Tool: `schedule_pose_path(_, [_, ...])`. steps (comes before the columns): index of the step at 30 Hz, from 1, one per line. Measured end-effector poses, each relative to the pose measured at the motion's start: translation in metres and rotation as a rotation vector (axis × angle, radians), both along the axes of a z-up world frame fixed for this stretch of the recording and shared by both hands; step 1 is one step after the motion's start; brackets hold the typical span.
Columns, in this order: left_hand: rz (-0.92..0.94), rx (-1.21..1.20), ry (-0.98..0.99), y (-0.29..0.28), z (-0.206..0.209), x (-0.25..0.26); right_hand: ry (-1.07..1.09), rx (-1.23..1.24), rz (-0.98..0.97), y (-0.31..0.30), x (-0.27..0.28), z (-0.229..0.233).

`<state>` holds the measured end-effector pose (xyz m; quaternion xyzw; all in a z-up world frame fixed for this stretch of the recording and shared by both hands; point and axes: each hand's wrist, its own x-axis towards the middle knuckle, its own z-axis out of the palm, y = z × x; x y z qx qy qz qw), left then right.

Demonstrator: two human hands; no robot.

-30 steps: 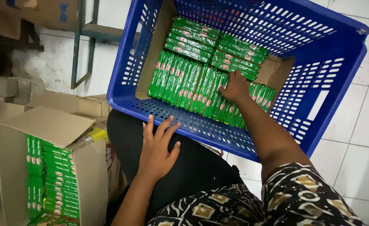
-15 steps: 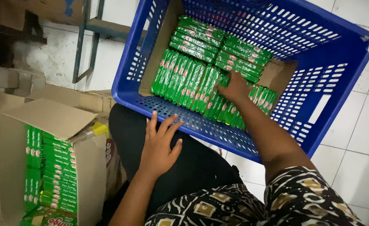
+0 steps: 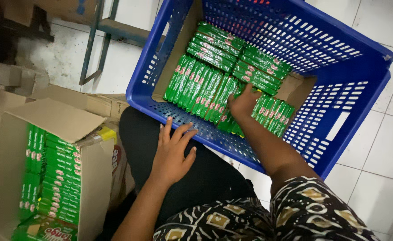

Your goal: The person repeatedly picks green snack packs from a cardboard box and places them into a blue plastic basket. The person handles the packs by hand, arranging them in rows within the basket.

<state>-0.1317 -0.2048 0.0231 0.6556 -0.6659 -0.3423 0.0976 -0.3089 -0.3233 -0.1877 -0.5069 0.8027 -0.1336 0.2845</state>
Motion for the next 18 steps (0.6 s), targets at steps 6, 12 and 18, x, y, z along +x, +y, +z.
schedule_pose_path(6, [-0.008,-0.027,0.013,0.003,0.005,0.003,-0.17,-0.218,0.012,0.008,-0.013,0.036])
schedule_pose_path(12, [0.089,-0.125,0.106,0.016,0.002,0.007,-0.163,-0.427,0.109,0.018,-0.029,0.119])
schedule_pose_path(18, [0.379,-0.237,0.322,0.038,0.007,0.018,-1.086,-0.768,-0.046,-0.044,-0.073,0.144])
